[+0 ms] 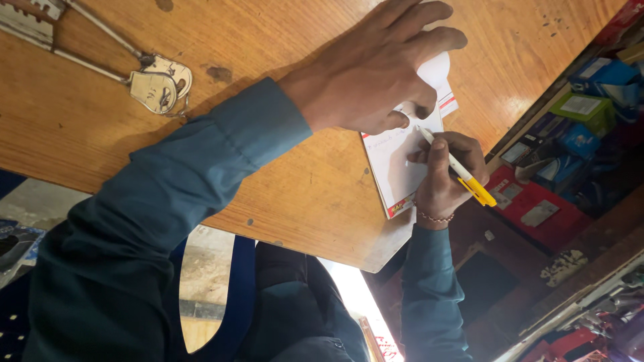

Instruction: The person sits at a wooden table writing on a small notepad with a pen, with a set of keys beside them. They then move to the floor, sit cross-legged, and sand the copper commutator of a motor armature using a strip of sandpaper, holding the armature steady with the other hand.

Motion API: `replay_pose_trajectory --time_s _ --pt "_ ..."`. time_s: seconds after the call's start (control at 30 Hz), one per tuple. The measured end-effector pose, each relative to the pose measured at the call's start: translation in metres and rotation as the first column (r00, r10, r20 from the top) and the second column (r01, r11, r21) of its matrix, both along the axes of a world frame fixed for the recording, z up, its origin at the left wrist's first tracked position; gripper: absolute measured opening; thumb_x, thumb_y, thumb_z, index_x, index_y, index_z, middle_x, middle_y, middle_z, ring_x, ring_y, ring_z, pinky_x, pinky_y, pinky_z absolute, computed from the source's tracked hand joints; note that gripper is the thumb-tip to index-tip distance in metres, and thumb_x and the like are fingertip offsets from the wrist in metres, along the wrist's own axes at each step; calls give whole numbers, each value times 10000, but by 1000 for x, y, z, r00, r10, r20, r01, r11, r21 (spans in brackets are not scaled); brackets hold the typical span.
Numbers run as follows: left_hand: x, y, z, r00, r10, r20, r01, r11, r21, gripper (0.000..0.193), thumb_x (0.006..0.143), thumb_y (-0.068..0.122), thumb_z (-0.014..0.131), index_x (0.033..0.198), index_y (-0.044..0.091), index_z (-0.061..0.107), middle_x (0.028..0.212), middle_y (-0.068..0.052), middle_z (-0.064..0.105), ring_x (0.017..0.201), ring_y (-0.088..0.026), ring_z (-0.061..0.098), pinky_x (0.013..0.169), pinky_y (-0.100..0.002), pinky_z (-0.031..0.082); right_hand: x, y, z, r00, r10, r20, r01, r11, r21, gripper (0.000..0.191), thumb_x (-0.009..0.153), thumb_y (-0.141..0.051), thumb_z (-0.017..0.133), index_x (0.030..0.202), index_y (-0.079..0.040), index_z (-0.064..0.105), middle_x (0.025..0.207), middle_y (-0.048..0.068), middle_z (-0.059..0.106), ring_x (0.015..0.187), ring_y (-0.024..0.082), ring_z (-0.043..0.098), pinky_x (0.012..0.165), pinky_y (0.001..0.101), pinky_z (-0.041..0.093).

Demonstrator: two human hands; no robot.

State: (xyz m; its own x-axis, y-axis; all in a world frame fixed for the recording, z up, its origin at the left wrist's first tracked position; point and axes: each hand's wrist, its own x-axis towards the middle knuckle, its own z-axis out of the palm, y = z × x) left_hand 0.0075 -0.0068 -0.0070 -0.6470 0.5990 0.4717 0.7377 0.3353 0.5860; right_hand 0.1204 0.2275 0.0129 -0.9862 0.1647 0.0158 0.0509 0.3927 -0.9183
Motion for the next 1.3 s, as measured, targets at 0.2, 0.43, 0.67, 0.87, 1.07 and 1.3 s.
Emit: replay_pose_trajectory --time_s 0.2,0.43,0.67,0.87,1.07,1.3 --pt "0 3 -4 1000 -1 2 1 1000 6 298 696 305 922 984 299 847 1516 -113 531 1454 -387 375 1240 -519 275 1 0 0 1000 -15 23 15 1000 22 154 1078 -86 650 1038 60 618 879 121 669 687 165 666 668 335 622" --pt "1 4 -7 1000 18 -25 -17 1000 21 210 728 275 904 929 282 844 1519 -117 538 1457 -386 381 1249 -522 282 0 -2 1 1000 -5 8 5 1000 17 144 1085 -77 640 1041 57 614 890 124 670 698 158 659 665 333 616" --pt "1 5 -7 997 42 -67 -41 999 21 187 750 298 910 925 277 845 1513 -114 546 1452 -377 386 1245 -517 292 -1 -3 1 1000 -22 10 22 1000 7 131 1070 -60 634 1020 59 614 876 123 668 692 154 644 657 339 623" --pt "0 1 -5 997 29 -69 -27 999 38 195 730 266 888 920 263 845 1503 -108 549 1447 -373 389 1233 -509 311 -1 -1 1 1000 8 4 -8 999 42 142 1073 -73 638 1023 58 616 879 115 663 688 152 650 655 332 611" --pt "1 0 -4 998 24 -59 -21 998 51 184 741 263 879 922 267 845 1490 -100 547 1451 -367 389 1240 -504 313 0 0 0 1000 25 1 -25 999 39 154 1085 -87 651 1033 55 620 883 113 662 696 153 649 665 331 608" --pt "0 2 -2 997 36 -73 -33 999 42 182 738 261 875 916 284 846 1500 -112 547 1440 -377 386 1231 -512 309 0 -1 1 1000 16 19 -18 996 90 116 1063 -62 639 1041 51 625 852 109 667 690 152 673 670 316 609"
